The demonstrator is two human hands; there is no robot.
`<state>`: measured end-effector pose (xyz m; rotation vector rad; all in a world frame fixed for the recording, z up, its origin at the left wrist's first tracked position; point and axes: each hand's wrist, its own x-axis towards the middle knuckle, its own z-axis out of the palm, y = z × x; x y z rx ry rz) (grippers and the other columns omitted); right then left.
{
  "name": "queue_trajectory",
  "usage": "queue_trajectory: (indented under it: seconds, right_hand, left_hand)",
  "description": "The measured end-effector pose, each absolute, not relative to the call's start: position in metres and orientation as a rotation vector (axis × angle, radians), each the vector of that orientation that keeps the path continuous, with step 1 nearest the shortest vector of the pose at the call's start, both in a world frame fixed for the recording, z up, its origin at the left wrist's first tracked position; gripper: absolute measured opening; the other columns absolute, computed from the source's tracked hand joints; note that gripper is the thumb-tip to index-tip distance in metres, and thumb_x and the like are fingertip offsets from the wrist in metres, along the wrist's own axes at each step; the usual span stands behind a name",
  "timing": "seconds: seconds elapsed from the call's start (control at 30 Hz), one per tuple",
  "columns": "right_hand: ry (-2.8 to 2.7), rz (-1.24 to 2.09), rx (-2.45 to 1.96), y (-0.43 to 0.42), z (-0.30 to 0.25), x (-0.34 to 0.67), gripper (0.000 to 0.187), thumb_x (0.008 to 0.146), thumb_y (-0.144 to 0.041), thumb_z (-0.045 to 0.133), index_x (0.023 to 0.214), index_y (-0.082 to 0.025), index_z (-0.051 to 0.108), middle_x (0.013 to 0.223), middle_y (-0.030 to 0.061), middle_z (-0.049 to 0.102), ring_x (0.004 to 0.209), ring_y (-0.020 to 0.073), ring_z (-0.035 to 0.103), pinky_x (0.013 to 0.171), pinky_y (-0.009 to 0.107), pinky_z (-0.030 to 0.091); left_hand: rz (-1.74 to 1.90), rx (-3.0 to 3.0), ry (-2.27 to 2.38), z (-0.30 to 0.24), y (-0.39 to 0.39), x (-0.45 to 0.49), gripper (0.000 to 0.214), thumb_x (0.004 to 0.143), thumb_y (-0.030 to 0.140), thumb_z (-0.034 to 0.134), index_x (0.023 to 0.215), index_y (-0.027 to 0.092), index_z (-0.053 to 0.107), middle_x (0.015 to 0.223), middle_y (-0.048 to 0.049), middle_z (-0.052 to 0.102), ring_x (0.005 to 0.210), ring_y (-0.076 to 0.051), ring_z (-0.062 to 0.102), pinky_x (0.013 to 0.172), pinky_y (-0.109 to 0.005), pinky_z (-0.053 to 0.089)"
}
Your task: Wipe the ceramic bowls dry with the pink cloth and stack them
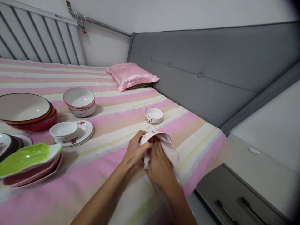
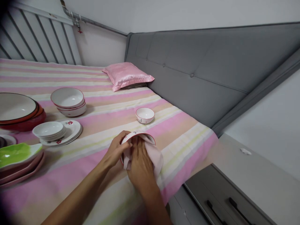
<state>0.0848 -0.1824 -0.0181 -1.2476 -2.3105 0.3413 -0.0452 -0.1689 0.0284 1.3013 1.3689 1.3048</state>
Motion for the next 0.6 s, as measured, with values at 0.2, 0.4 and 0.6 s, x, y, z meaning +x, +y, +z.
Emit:
queue_trajectory:
  seconds: [0.2, 0.4, 0.6]
  right_hand:
    - [-2.371, 0.402, -1.102, -0.185, -0.006, 0.082, 0.079, 0.078, -0.022, 0.054, 0.148, -0.010, 0.020, 0.155, 0.0178, 0.022, 0.146, 0.0281, 0.013, 0.116, 0.051, 0.024]
    - [-2.503, 0.454, -1.063, -0.195, -0.007, 0.073, 0.063, 0.084, -0.015, 0.044, 0.145, -0.002, 0.032, 0.151, 0.0198, 0.032, 0.143, 0.0278, 0.025, 0.116, 0.049, 0.028]
    - [-2.459, 0.480, -1.061, -0.195, -0.004, 0.068, 0.062, 0.084, -0.014, 0.044, 0.145, -0.006, 0.034, 0.148, 0.0139, 0.039, 0.139, 0.0226, 0.034, 0.115, 0.042, 0.032]
  left_hand:
    - [1.303, 1.278, 1.338, 0.028, -0.169, -0.047, 0.027, 0.059, 0.025, 0.054, 0.084, 0.021, 0.063, 0.084, -0.0018, 0.063, 0.086, -0.024, 0.054, 0.077, -0.032, 0.042]
    - [1.364, 1.265, 1.357, 0.024, -0.164, -0.056, 0.029, 0.061, 0.026, 0.054, 0.088, 0.020, 0.061, 0.086, -0.0012, 0.063, 0.085, -0.023, 0.054, 0.077, -0.030, 0.041]
    - [1.511, 1.271, 1.469, 0.022, -0.161, -0.067, 0.031, 0.061, 0.027, 0.055, 0.091, 0.020, 0.062, 0.088, -0.0007, 0.063, 0.087, -0.022, 0.054, 0.076, -0.029, 0.040]
